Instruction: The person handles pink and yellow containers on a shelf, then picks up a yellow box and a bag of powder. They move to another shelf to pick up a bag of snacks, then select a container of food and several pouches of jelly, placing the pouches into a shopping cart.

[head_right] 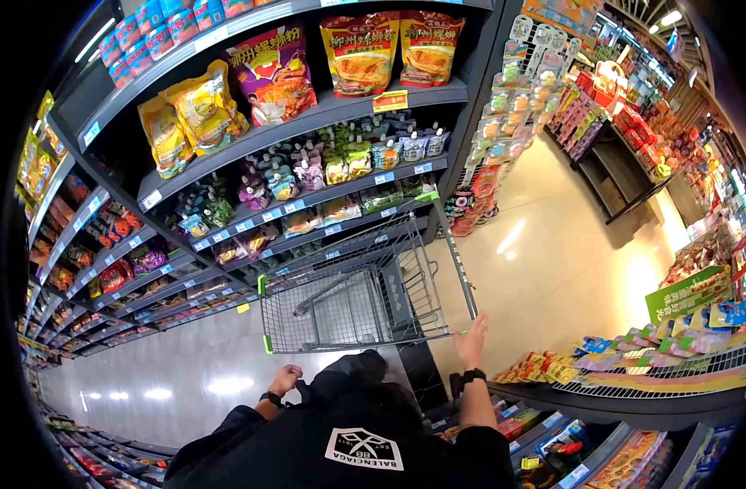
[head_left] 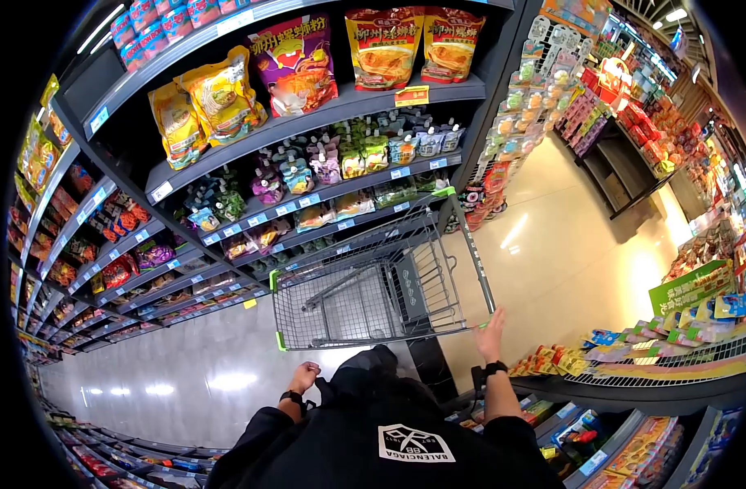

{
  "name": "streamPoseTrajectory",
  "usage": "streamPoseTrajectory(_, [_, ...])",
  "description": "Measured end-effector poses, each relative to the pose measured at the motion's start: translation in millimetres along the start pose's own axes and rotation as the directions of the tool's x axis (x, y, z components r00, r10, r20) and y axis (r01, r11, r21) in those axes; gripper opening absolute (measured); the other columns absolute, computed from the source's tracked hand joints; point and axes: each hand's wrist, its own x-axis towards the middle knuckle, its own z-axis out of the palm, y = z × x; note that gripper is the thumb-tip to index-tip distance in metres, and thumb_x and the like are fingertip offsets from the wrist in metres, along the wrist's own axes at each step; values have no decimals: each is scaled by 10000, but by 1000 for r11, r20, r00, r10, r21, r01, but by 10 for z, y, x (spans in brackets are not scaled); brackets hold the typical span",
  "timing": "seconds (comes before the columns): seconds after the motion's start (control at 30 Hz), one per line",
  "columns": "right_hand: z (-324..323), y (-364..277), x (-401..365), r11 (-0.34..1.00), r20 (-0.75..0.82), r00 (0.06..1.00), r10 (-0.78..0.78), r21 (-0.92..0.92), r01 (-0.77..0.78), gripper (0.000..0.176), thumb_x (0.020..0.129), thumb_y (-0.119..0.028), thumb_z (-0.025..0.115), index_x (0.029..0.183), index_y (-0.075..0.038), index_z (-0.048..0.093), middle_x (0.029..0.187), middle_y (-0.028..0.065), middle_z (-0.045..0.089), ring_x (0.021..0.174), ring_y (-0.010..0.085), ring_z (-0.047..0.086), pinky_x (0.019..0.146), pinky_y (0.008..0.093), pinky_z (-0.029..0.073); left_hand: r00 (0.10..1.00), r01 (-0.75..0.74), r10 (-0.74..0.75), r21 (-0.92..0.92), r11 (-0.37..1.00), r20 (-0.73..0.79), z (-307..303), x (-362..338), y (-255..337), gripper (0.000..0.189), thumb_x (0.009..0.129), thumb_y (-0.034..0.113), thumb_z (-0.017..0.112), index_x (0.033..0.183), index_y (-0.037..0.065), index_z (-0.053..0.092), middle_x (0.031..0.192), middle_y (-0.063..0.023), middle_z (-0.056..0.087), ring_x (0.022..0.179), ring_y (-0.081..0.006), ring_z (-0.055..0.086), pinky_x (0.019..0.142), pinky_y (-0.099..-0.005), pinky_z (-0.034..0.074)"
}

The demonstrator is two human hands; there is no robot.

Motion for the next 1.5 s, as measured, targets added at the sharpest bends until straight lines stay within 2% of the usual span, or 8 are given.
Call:
streamPoseTrajectory(0.1, [158, -97, -200, 931, -45, 974, -224, -304, 200, 966, 809, -202, 731, 1563, -33, 153, 1608, 261, 150, 1446, 501, 188, 1191, 535, 189, 1000, -13, 13, 17, 1000, -1, 88, 173, 172, 238, 863, 153, 682, 1057, 17, 653, 845, -76, 685, 699, -163, 626, 626, -320, 509])
streamPoseTrajectory(0.27, [607, -149, -389, 926, 231, 925, -302, -157, 342, 833, 791, -173, 731, 1503, -35, 322, 1606, 270, 144, 1442, 493, 215, 1174, 521, 248, 999, -52, 51, -115, 992, -18, 291, 636, 343, 259, 871, 151, 685, 1091, 21, 640, 887, -98, 695, 711, -177, 654, 643, -324, 520])
streamPoseTrajectory(0.33, [724, -120, -363, 987, 502, 850, -158, 100, 124, 914, 796, -211, 751, 1533, -21, 244, 1590, 312, 157, 1460, 436, 242, 1189, 453, 247, 997, -78, 77, -106, 991, -12, 315, 803, 375, 275, 881, 158, 677, 1114, 18, 632, 879, -106, 696, 734, -185, 669, 653, -326, 522])
streamPoseTrajectory(0.57, [1029, 322, 3, 967, 334, 939, 79, 204, -154, 915, 827, -207, 706, 1545, -12, 174, 1352, 320, 535, 1087, 388, 636, 913, 425, 511, 983, -145, 152, 72, 987, -99, 212, 793, 635, 319, 877, 166, 670, 1149, 2, 632, 905, -122, 713, 750, -184, 672, 707, -332, 534])
streamPoseTrajectory(0.77, [1021, 131, 509, 870, 520, 812, 265, 235, -434, 615, 858, -205, 660, 1401, 10, 466, 877, 163, 710, 743, 207, 687, 683, 344, 529, 994, 92, -104, -213, 973, -46, 127, 791, 511, 319, 877, 160, 672, 1150, 2, 627, 942, -120, 706, 740, -195, 671, 645, -330, 525])
streamPoseTrajectory(1.03, [743, -603, 1417, 938, 449, 860, -245, 334, 92, 387, 909, -115, 629, 1274, 7, 586, 952, 111, 710, 824, 190, 677, 760, 316, 538, 994, -58, 55, -28, 998, -95, 285, 1185, 828, 300, 859, 184, 661, 1102, 7, 653, 912, -134, 710, 749, -223, 681, 692, -342, 540])
streamPoseTrajectory(1.23, [81, -1529, 2719, 889, 270, 896, -353, 395, 231, 319, 937, -118, 640, 1229, 8, 618, 925, 72, 702, 836, 147, 654, 766, 276, 517, 736, -561, 656, 388, 731, -170, 471, 1336, 2827, 268, 819, 122, 662, 1069, 27, 652, 1077, -196, 670, 1039, -399, 606, 936, -456, 485])
streamPoseTrajectory(1.5, [-212, -2284, 4466, 802, -7, 891, -454, 433, 412, 317, 914, -97, 646, 1208, 20, 623, 1032, 100, 681, 734, 155, 648, 693, 299, 522, 450, -766, 892, 501, 403, -29, 1062, 1329, 5753, 329, 861, 138, 639, 1177, 55, 593, 1199, -155, 590, 1152, -367, 530, 990, -440, 446])
